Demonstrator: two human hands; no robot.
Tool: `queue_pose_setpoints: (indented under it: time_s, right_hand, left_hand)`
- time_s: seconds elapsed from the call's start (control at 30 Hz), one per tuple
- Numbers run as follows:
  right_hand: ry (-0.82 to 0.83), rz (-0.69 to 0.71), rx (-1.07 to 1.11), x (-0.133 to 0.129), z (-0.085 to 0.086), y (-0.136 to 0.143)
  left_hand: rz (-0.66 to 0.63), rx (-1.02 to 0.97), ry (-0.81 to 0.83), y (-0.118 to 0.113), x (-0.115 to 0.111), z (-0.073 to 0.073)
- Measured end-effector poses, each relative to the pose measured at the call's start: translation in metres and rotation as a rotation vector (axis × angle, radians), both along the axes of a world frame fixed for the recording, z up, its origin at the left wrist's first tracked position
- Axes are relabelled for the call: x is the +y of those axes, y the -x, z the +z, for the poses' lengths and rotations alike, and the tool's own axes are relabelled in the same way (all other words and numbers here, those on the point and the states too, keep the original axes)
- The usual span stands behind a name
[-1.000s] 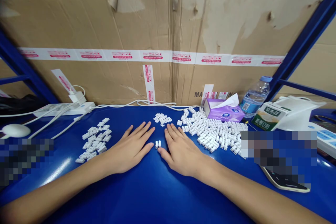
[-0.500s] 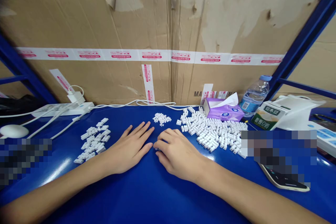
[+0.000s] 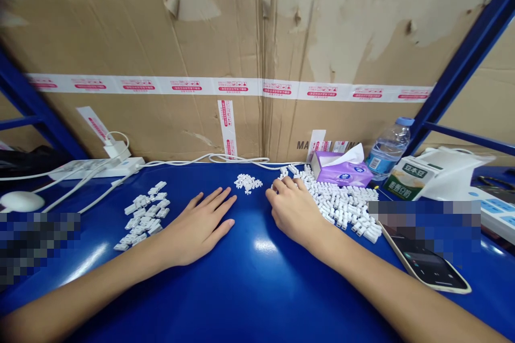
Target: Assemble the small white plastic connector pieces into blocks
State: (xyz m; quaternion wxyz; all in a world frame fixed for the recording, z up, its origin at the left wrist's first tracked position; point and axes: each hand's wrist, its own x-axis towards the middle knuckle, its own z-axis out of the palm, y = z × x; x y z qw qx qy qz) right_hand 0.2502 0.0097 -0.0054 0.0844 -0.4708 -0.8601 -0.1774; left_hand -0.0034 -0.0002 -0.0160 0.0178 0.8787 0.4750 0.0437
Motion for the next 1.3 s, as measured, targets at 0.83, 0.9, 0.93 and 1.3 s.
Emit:
queue_pose_setpoints:
  time_s: [0.83, 0.9, 0.93, 1.3]
  right_hand:
    - [0.214, 0.285, 0.317, -0.02, -0.012, 0.02]
    - [0.212, 0.285, 0.315, -0.021, -0.011, 0.02]
    - [0.212, 0.285, 0.315, -0.021, -0.011, 0.02]
    - [0.216, 0.291, 0.327, -0.02, -0.014, 0.019]
  left_hand:
    - [0.252, 0.226, 0.088, 0.086, 0.056, 0.043]
    - [0.221, 0.175, 0.05, 0.087, 0.057, 0.043]
    - [0.213, 0.158, 0.012, 0.088, 0.059, 0.044]
    - [0.268, 0.142, 0.016, 0.107, 0.082, 0.034]
